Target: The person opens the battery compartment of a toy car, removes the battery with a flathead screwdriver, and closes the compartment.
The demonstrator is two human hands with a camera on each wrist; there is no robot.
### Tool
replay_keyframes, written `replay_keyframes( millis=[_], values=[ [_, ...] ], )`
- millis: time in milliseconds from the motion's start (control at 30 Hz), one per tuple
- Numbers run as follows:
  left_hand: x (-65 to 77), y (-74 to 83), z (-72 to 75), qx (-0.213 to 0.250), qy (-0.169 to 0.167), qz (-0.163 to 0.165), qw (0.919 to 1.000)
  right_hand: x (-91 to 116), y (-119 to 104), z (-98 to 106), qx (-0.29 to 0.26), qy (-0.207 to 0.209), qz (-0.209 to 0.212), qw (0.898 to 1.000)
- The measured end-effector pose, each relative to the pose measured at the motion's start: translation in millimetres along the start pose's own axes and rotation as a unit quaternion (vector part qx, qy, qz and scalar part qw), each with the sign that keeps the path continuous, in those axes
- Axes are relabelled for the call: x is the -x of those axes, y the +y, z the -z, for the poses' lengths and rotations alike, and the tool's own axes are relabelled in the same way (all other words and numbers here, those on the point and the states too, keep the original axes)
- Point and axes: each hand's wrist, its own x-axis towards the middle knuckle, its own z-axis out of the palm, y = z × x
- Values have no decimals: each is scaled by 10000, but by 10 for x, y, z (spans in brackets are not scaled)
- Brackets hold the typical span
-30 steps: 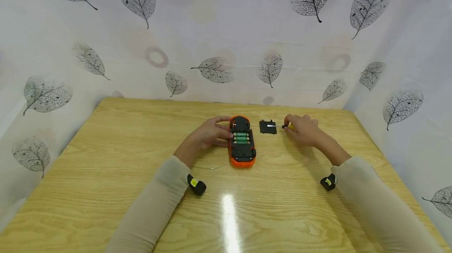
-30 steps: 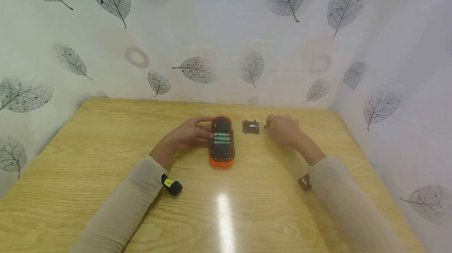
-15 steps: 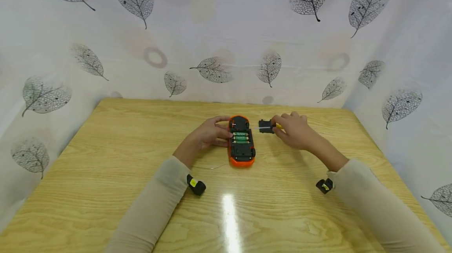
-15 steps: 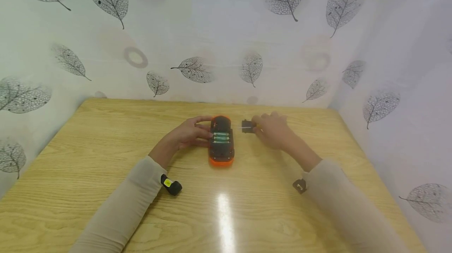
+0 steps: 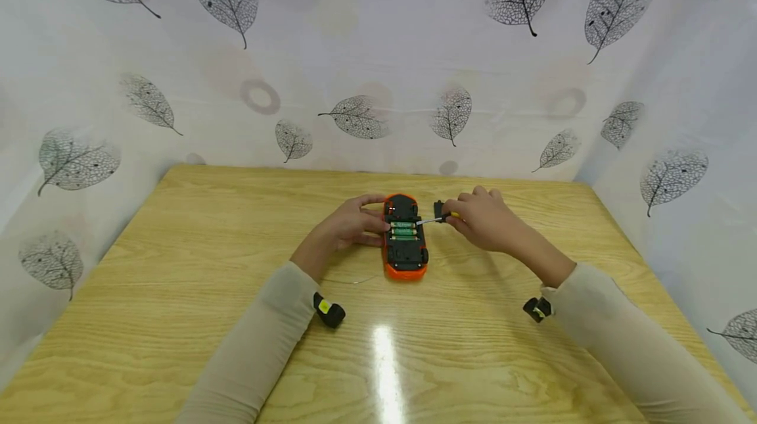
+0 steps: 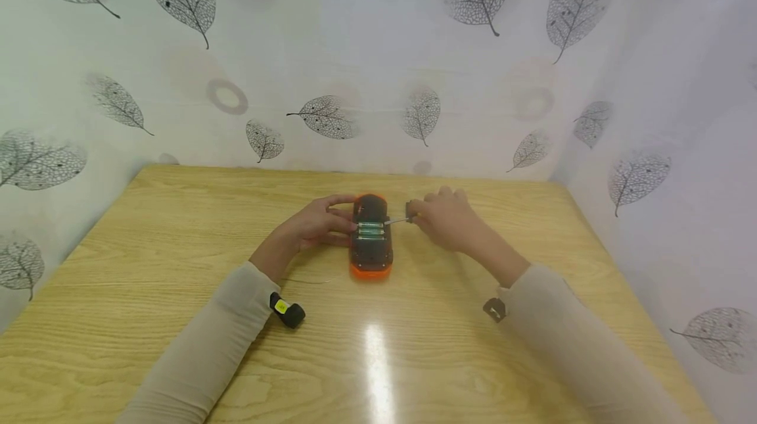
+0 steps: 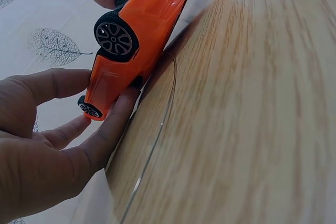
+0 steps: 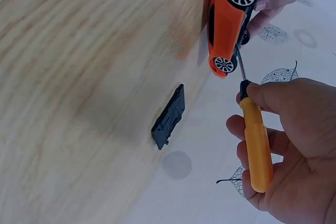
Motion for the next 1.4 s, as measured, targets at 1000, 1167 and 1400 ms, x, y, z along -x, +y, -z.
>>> replay_keyframes(
  millis=[1000,1167,1400],
  values=[
    [-3,24,-24,109,-9,36,9999,-477,-413,410,1123,-1215,-272,9859],
    [-12,18,-14,90,45,13,9999,-532,-451,441,1237,-1402,-253,9820],
    [-7,6,7,35,35,19,10000,-529,-450,435,993,-1327,-278,9858]
  ],
)
